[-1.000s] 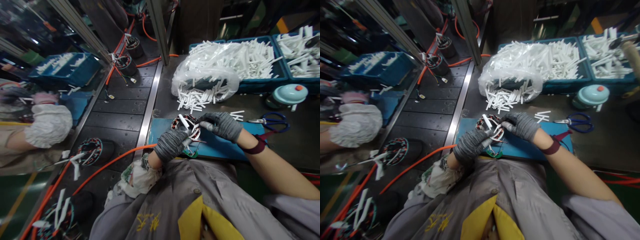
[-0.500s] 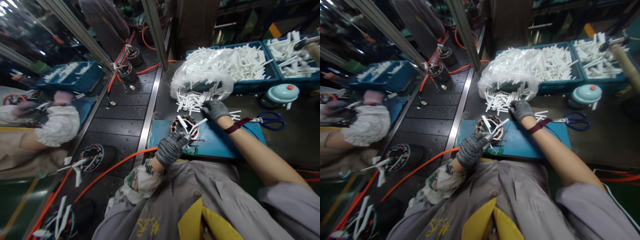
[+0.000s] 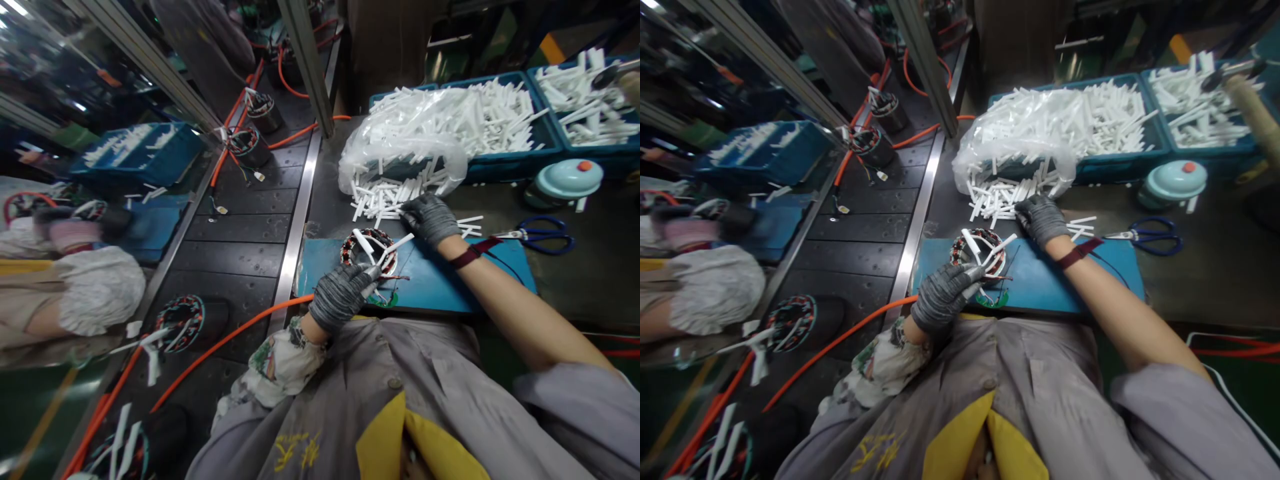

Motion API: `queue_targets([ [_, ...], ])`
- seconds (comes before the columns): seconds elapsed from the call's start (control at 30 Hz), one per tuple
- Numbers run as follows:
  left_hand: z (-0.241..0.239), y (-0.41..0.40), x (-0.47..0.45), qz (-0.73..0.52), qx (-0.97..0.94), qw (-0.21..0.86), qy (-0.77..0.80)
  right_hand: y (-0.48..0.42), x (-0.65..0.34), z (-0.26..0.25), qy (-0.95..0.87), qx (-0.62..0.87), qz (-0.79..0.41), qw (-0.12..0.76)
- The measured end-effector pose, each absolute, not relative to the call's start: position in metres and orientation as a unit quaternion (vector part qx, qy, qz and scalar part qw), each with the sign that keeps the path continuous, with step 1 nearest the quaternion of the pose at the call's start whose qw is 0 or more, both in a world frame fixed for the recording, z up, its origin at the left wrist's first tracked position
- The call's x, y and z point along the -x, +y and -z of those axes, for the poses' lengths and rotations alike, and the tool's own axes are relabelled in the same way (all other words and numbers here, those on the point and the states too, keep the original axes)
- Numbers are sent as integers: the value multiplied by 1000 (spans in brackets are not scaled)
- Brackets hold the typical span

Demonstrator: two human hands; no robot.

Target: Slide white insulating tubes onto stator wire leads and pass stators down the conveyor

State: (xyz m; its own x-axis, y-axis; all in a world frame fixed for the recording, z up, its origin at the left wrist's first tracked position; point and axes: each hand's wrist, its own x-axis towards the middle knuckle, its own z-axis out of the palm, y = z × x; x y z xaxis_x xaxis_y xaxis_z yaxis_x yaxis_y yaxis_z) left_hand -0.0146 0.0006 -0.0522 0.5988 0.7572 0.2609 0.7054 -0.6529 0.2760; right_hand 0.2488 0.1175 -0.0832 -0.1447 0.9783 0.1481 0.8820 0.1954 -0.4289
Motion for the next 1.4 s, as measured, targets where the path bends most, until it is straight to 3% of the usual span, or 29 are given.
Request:
queue_targets([
  [0.13,51,-1,14,-204,-891,65,401,53,-258,61,-675,642,-115,344],
  [0.23,51,-2,14,-230,-893,48,384,-4,-258,52,-630,614,-235,414],
  [0.53,50,-2,13,-203,-887,77,408,-43,-238,71,-638,589,-314,385],
  [0.63,50,-2,14,-198,-889,82,405,-38,-240,72,-690,540,-283,390],
  [0.8,52,-3,14,-209,-893,41,397,-28,-236,67,-808,473,-199,289],
  [0.87,53,-2,14,-209,-897,33,388,-24,-230,66,-785,484,-263,283],
  [1.0,56,0,16,-184,-903,41,386,-19,-216,67,-637,473,-553,257],
  [1.07,56,1,17,-186,-905,34,381,-20,-209,66,-575,462,-629,245],
  [1.4,58,-2,17,-234,-898,-17,371,-20,-191,64,-561,453,-631,286],
])
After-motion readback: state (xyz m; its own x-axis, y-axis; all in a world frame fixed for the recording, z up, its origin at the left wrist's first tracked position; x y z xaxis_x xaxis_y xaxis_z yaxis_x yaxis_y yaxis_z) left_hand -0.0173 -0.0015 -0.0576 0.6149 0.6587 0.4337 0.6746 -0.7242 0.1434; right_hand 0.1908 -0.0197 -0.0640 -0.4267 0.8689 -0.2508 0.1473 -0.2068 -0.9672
